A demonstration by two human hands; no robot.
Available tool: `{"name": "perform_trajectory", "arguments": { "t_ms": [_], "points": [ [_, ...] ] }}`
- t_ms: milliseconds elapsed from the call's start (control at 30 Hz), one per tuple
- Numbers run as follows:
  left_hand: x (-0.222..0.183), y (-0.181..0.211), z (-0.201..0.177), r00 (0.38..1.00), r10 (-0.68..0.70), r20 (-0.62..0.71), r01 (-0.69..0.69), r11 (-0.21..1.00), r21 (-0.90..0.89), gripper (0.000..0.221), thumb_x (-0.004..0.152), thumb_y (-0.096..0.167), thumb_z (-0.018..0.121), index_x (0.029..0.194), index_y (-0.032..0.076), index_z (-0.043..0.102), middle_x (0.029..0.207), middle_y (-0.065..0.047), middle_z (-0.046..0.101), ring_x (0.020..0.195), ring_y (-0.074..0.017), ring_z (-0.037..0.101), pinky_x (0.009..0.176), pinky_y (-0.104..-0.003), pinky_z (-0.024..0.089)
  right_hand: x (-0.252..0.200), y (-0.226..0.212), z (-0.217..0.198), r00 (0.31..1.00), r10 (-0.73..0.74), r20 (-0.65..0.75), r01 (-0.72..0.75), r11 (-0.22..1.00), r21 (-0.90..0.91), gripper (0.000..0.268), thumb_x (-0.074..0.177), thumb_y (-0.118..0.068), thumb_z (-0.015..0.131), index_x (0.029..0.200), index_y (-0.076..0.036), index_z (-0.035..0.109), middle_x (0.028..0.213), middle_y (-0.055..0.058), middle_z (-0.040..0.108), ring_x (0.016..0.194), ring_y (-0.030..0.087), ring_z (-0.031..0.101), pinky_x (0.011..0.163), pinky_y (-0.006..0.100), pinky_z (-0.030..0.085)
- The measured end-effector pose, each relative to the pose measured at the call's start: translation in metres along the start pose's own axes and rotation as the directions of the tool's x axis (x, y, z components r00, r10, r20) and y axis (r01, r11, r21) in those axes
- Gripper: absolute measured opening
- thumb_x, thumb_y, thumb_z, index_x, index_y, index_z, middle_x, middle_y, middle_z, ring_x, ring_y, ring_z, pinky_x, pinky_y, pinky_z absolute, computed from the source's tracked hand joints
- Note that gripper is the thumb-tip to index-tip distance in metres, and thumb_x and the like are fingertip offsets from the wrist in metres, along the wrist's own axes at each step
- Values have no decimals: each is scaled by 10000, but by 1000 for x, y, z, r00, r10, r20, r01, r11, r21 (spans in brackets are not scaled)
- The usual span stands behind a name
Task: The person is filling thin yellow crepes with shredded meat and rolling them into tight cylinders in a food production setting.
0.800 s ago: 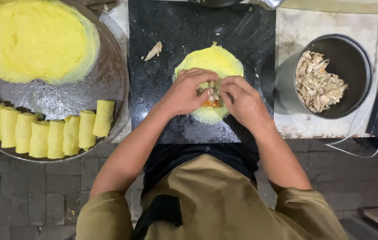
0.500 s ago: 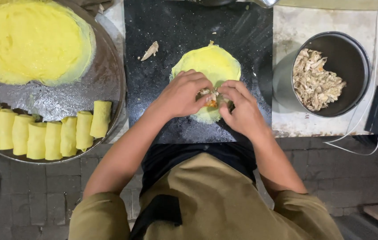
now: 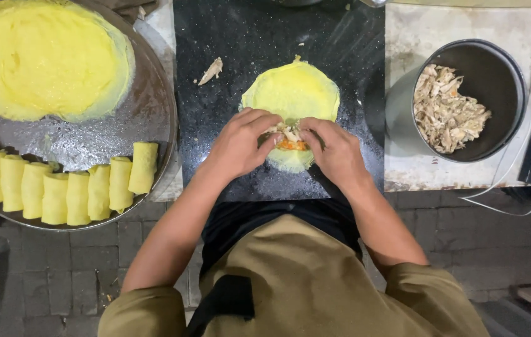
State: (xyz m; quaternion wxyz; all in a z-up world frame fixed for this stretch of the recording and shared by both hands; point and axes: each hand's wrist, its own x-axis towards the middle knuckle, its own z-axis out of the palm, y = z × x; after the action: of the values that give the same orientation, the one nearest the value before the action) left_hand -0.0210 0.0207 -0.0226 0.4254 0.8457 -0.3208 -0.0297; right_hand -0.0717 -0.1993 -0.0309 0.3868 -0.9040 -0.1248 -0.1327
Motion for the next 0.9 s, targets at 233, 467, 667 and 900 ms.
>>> {"name": "perform_trajectory", "arguments": {
  "t_ms": [233,467,667,900],
  "points": [
    [-11,-7,12,988,-47,-147,16,978,-208,236,880,25,712,1113,54,727,975,-128,724,927,-304,694,805,-388,563,10,-3,-8,999,23,34,-26,994,105,156,903,-23,724,1051,-68,734,906,97,730,831,269,710,682,376,609],
    [-19,-16,15,973,127,-190,-161,971,-175,214,922,-35,618,1059,71,743,963,-130,735,939,-322,699,845,-411,565,0,-11,-4,996,-72,44,70,997,32,249,909,85,573,1097,-21,697,1020,165,722,904,331,702,768,430,593],
    [-3,5,4,966,215,-140,-216,976,11,178,957,34,599,1091,31,715,1023,-149,705,978,-350,667,870,-464,549,-6,10,7,990,-119,-72,116,992,-45,118,892,-6,660,979,-63,717,1034,102,705,962,298,678,874,404,568],
    [6,14,8,965,238,-107,-225,966,125,211,963,139,669,1122,5,705,1058,-152,689,1019,-329,666,863,-416,525,-4,-12,-60,992,-105,71,94,986,136,295,844,62,611,1066,-89,735,1116,102,706,1040,321,676,942,426,531]
  ]
}}
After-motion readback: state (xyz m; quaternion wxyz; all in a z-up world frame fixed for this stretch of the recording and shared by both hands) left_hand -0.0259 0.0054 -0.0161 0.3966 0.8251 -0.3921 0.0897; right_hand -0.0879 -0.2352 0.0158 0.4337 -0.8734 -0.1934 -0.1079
